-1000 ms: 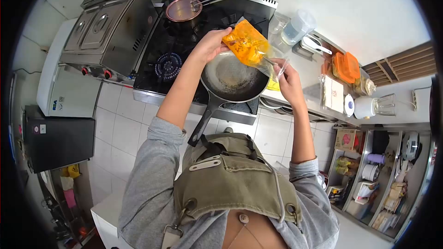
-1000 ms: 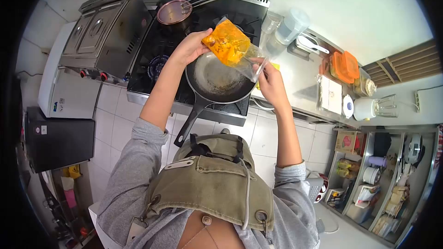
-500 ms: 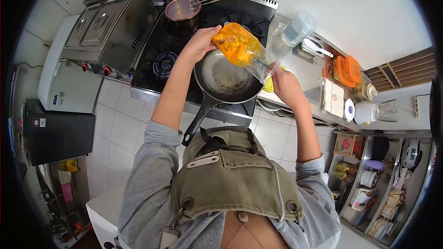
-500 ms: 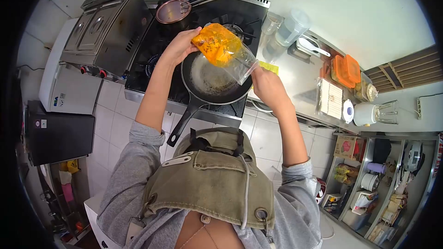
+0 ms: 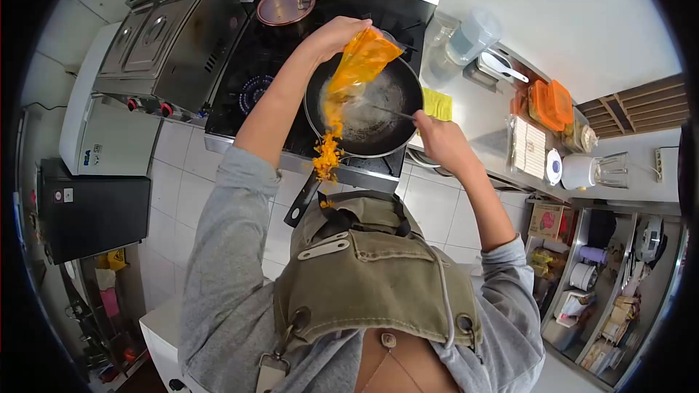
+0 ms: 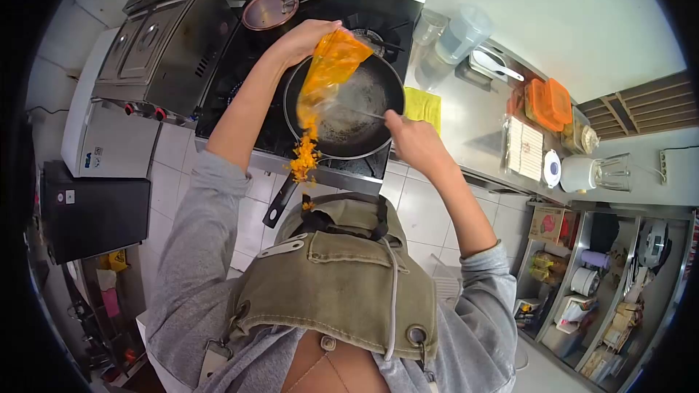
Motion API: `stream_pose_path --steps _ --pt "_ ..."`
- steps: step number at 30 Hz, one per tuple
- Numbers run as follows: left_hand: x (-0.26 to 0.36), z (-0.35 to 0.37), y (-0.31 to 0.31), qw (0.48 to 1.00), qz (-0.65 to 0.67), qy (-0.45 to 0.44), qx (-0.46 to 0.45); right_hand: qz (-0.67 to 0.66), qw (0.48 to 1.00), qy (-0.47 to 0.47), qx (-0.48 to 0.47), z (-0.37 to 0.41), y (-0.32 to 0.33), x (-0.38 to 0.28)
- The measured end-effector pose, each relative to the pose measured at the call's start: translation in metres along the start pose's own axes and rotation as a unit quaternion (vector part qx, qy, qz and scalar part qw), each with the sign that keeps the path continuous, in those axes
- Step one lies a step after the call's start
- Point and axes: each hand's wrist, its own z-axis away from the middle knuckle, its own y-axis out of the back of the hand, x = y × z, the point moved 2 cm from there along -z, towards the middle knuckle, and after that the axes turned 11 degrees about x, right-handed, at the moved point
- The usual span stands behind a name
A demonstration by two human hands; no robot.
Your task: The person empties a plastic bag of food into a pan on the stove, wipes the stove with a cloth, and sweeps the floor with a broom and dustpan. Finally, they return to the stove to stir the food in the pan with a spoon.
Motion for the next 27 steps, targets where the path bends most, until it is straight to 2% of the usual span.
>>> stream_pose_path --steps 1,4,5,8,9,11,17,19,20,21,24,27 --pt "0.001 -0.010 0.000 1.000 -0.005 0.001 0.002 -0.005 1.000 0.001 0.003 -0.001 -0.008 0.007" --pt "-0.009 -0.041 -0.007 0.998 0.043 0.005 0.054 0.012 0.995 -0.098 0.030 0.005 -0.030 0.042" --pt "-0.016 -0.048 -0.008 0.997 0.045 0.007 0.059 0.010 0.995 -0.094 0.026 0.010 -0.037 0.048" --pt "-0.021 -0.070 -0.001 0.989 -0.093 -0.003 0.111 0.097 0.992 -0.074 0.032 0.012 -0.044 0.062" --pt "-0.021 -0.064 0.000 0.989 -0.089 0.005 0.114 0.094 0.993 -0.073 0.024 0.011 -0.041 0.060" --pt "-0.028 -0.032 -0.001 0.997 0.028 -0.002 0.076 0.147 0.984 -0.085 0.045 0.025 -0.043 0.042" --pt "-0.029 -0.001 0.000 0.993 0.026 -0.015 0.116 0.181 0.974 -0.091 0.097 0.057 -0.055 0.022" --pt "-0.022 0.006 0.001 0.990 0.040 -0.027 0.135 0.171 0.971 -0.113 0.125 0.065 -0.055 0.016" --pt "-0.019 0.011 0.003 0.991 0.055 -0.029 0.120 0.151 0.968 -0.162 0.117 0.069 -0.054 0.011" --pt "-0.020 0.012 0.005 0.991 0.056 -0.028 0.118 0.153 0.968 -0.164 0.116 0.073 -0.056 0.006" --pt "-0.020 0.017 0.009 0.984 0.093 -0.032 0.147 0.033 0.948 -0.279 0.152 0.086 -0.065 -0.002" --pt "-0.024 0.016 0.013 0.981 0.120 -0.043 0.144 -0.019 0.937 -0.309 0.164 0.092 -0.072 -0.010"
